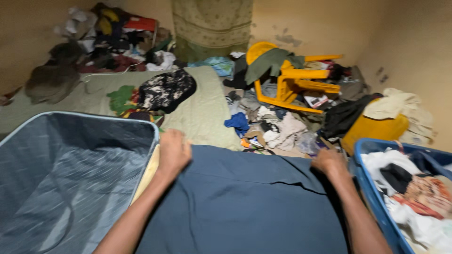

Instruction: The person takes a pair of trousers from a bin, spreads them on a table, and folds them into a tight roll by hand before placing them into a suitcase.

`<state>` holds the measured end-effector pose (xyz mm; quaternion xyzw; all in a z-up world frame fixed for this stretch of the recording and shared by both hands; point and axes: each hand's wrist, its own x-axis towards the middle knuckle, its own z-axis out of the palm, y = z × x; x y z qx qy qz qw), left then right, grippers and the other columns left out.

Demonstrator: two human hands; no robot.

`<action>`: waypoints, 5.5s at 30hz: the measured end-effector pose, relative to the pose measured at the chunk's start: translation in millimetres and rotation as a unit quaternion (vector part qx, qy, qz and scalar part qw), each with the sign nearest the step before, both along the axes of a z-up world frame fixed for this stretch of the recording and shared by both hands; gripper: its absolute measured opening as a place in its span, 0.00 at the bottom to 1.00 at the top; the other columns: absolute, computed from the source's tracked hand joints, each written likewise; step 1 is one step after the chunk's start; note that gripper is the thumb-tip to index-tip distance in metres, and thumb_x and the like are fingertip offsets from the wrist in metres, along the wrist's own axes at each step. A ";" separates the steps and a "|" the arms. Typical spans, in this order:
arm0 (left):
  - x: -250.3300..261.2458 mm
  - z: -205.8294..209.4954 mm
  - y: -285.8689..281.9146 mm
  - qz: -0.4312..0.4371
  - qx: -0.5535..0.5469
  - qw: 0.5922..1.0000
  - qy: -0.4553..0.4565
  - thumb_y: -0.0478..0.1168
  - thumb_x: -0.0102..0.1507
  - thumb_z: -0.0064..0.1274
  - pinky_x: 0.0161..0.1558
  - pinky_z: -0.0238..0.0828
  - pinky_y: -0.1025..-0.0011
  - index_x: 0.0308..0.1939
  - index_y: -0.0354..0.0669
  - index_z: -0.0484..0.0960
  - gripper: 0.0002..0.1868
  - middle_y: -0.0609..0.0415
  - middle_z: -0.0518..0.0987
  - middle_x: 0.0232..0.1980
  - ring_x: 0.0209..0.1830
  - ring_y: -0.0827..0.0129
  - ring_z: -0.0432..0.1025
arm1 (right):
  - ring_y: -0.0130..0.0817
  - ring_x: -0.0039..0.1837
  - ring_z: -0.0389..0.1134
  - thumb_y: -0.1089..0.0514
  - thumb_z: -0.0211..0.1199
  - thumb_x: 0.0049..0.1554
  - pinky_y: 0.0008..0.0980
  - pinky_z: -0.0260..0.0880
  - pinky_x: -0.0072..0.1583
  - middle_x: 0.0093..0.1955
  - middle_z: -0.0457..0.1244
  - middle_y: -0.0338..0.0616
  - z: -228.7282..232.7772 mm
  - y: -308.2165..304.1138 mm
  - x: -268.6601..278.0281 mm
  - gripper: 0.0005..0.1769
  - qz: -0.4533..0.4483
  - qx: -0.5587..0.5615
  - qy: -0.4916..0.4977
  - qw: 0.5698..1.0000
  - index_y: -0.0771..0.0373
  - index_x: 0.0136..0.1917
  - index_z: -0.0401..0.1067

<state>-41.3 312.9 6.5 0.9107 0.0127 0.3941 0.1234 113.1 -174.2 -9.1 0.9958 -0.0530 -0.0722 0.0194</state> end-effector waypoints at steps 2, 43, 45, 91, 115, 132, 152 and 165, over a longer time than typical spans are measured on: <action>-6.6 -3.3 25.9 0.100 -0.010 0.994 0.048 0.52 0.59 0.58 0.41 0.74 0.50 0.36 0.29 0.82 0.23 0.32 0.80 0.39 0.39 0.40 0.76 | 0.63 0.71 0.62 0.44 0.69 0.51 0.49 0.64 0.70 0.71 0.59 0.68 -5.4 1.2 3.0 0.34 -0.017 -0.006 -0.030 0.999 0.66 0.64 0.74; -65.8 -15.6 23.8 0.063 -0.197 0.967 0.152 0.40 0.67 0.48 0.39 0.69 0.41 0.63 0.43 0.65 0.20 0.29 0.80 0.33 0.35 0.31 0.75 | 0.58 0.70 0.59 0.47 0.64 0.54 0.51 0.57 0.68 0.69 0.59 0.61 -9.2 89.0 -139.3 0.27 0.415 0.203 -0.279 0.842 0.65 0.61 0.70; -70.0 -22.7 34.7 0.037 -0.208 0.974 0.085 0.33 0.65 0.45 0.39 0.69 0.42 0.62 0.42 0.67 0.21 0.28 0.80 0.36 0.38 0.31 0.75 | 0.56 0.76 0.51 0.44 0.60 0.56 0.51 0.49 0.73 0.75 0.53 0.58 -7.7 86.3 -145.8 0.30 0.409 0.189 -0.245 0.858 0.60 0.67 0.66; -231.7 57.7 18.3 -0.302 -0.113 0.859 0.397 0.46 0.52 0.70 0.45 0.65 0.62 0.43 0.46 0.78 0.20 0.55 0.73 0.37 0.45 0.59 0.69 | 0.35 0.62 0.68 0.44 0.69 0.52 0.40 0.66 0.62 0.59 0.68 0.35 -157.0 43.9 -235.9 0.09 0.593 0.248 -0.341 0.686 0.39 0.47 0.75; -138.8 41.9 45.7 -0.191 -0.260 0.869 0.376 0.33 0.53 0.52 0.37 0.70 0.68 0.42 0.42 0.81 0.13 0.53 0.81 0.31 0.30 0.65 0.71 | 0.57 0.51 0.69 0.57 0.56 0.51 0.46 0.70 0.54 0.42 0.69 0.57 37.4 -46.6 -168.1 0.10 0.241 0.132 -0.017 0.961 0.63 0.45 0.71; -123.3 28.1 -17.1 -0.209 0.046 0.962 0.171 0.31 0.47 0.56 0.56 0.63 0.53 0.46 0.37 0.77 0.22 0.42 0.75 0.52 0.54 0.46 0.68 | 0.50 0.54 0.67 0.54 0.63 0.51 0.49 0.65 0.58 0.45 0.65 0.51 28.8 12.1 -174.1 0.14 0.217 0.019 -0.238 0.947 0.60 0.49 0.69; -150.4 17.7 -64.0 -0.369 0.035 0.884 0.286 0.42 0.50 0.56 0.78 0.33 0.49 0.73 0.33 0.64 0.46 0.34 0.57 0.79 0.82 0.45 0.47 | 0.49 0.84 0.34 0.50 0.60 0.46 0.53 0.31 0.77 0.84 0.40 0.58 15.7 65.7 -239.4 0.51 0.491 0.156 -0.092 0.852 0.70 0.78 0.47; -165.6 2.7 22.0 -0.248 -0.056 0.936 0.243 0.20 0.37 0.46 0.73 0.45 0.61 0.61 0.40 0.80 0.45 0.52 0.72 0.72 0.75 0.60 0.60 | 0.34 0.82 0.44 0.75 0.54 0.30 0.42 0.38 0.77 0.83 0.49 0.38 -3.3 -26.6 -223.3 0.60 0.343 0.125 -0.109 0.925 0.55 0.78 0.58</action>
